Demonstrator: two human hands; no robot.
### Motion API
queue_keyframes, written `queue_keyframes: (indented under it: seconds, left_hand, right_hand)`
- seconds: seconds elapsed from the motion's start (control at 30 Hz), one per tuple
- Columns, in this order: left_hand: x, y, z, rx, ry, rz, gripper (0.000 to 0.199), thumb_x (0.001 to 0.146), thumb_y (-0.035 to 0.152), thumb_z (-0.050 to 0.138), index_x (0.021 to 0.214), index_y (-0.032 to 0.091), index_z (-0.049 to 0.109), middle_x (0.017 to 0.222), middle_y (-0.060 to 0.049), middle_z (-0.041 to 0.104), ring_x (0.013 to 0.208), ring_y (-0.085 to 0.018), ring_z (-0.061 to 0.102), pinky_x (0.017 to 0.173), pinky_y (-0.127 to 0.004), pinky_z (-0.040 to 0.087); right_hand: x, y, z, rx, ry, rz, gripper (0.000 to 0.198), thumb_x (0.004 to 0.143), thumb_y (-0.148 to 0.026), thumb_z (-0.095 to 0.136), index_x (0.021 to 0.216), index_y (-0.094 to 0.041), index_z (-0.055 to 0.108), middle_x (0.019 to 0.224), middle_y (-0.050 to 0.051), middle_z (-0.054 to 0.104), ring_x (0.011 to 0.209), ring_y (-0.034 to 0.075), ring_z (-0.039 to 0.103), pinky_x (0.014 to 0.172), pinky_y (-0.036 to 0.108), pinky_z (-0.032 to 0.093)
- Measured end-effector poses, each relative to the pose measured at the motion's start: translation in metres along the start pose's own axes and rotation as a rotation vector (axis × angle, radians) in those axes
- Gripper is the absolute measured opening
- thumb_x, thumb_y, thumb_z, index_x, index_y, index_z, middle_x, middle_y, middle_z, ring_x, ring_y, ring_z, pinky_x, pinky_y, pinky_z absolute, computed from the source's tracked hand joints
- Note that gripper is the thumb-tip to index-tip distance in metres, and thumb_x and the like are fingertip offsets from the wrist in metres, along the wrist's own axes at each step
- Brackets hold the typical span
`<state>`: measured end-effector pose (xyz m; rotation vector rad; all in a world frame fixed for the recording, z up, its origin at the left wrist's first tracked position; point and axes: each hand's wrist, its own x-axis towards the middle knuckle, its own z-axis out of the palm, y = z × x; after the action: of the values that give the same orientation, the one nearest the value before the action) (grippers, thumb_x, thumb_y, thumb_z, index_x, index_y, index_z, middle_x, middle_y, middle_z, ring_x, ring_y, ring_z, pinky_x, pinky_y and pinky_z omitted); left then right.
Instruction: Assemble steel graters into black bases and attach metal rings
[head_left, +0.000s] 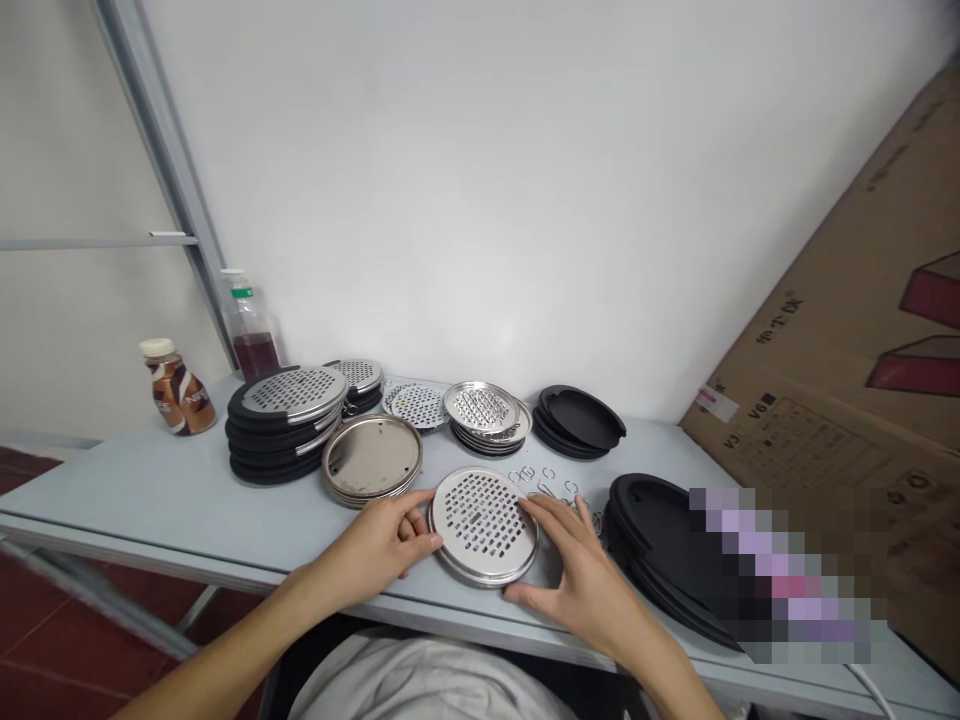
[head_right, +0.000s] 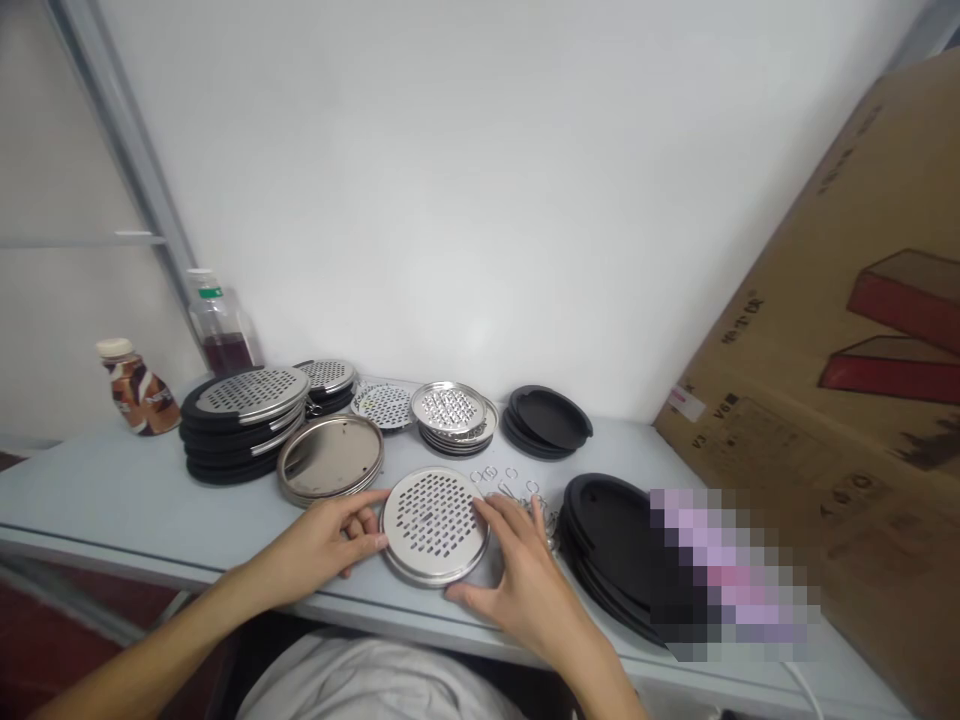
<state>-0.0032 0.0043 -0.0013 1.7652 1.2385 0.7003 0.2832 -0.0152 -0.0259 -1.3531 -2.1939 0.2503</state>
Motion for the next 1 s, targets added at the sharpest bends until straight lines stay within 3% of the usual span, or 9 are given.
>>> queue_keyframes:
  seconds: [0.1, 0.2, 0.3, 0.43, 0.7, 1.0]
  left_hand:
    - [-0.004, 0.002, -0.002, 0.166, 0.091, 0.102, 0.051, 0.084, 0.04, 0.067, 0.131, 0.021, 0.06, 0.079, -0.001, 0.064, 0.066, -0.015, 0.059, 0.063, -0.025, 0.049]
    - [-0.012, 0.005, -0.002, 0.361, 0.171, 0.219, 0.054, 0.085, 0.043, 0.068, 0.135, 0.026, 0.056, 0.097, -0.005, 0.065, 0.081, -0.021, 0.062, 0.079, -0.032, 0.052]
    - [-0.017, 0.005, 0.001, 0.483, 0.164, 0.259, 0.065, 0.081, 0.046, 0.072, 0.141, 0.029, 0.05, 0.121, -0.011, 0.061, 0.11, -0.03, 0.06, 0.097, -0.043, 0.048]
    - [-0.013, -0.002, 0.007, 0.511, 0.101, 0.242, 0.084, 0.072, 0.052, 0.078, 0.146, 0.03, 0.044, 0.15, -0.014, 0.042, 0.135, -0.037, 0.043, 0.109, -0.052, 0.039]
    - [-0.003, -0.006, 0.01, 0.484, 0.05, 0.282, 0.087, 0.067, 0.048, 0.083, 0.144, 0.032, 0.046, 0.154, -0.011, 0.038, 0.14, -0.036, 0.037, 0.114, -0.053, 0.033]
    - [-0.004, -0.006, 0.007, 0.514, -0.006, 0.253, 0.081, 0.079, 0.058, 0.069, 0.148, 0.029, 0.041, 0.16, -0.012, 0.027, 0.145, -0.036, 0.027, 0.115, -0.054, 0.029]
  right_hand:
    - [0.0, 0.001, -0.001, -0.009, -0.018, 0.0, 0.085, 0.067, -0.057, 0.078, 0.14, -0.022, 0.049, 0.142, 0.015, 0.052, 0.136, 0.035, 0.043, 0.119, 0.062, 0.01]
    - [0.0, 0.001, 0.0, -0.017, -0.036, 0.008, 0.086, 0.069, -0.059, 0.076, 0.14, -0.022, 0.049, 0.144, 0.016, 0.05, 0.138, 0.034, 0.041, 0.119, 0.062, 0.011]
    - [0.0, 0.002, 0.001, -0.019, -0.036, 0.011, 0.082, 0.071, -0.059, 0.074, 0.14, -0.022, 0.05, 0.145, 0.016, 0.049, 0.138, 0.035, 0.04, 0.118, 0.063, 0.012]
    - [0.001, 0.002, 0.001, -0.011, -0.015, 0.001, 0.079, 0.07, -0.057, 0.076, 0.138, -0.024, 0.054, 0.144, 0.016, 0.052, 0.136, 0.035, 0.043, 0.117, 0.065, 0.014]
    - [0.001, 0.003, 0.002, -0.015, -0.001, -0.007, 0.077, 0.068, -0.056, 0.078, 0.134, -0.023, 0.057, 0.142, 0.016, 0.053, 0.135, 0.035, 0.045, 0.118, 0.063, 0.013]
    - [0.002, 0.0, -0.001, -0.01, -0.016, 0.006, 0.077, 0.069, -0.061, 0.075, 0.135, -0.024, 0.056, 0.144, 0.016, 0.051, 0.137, 0.035, 0.042, 0.118, 0.064, 0.013]
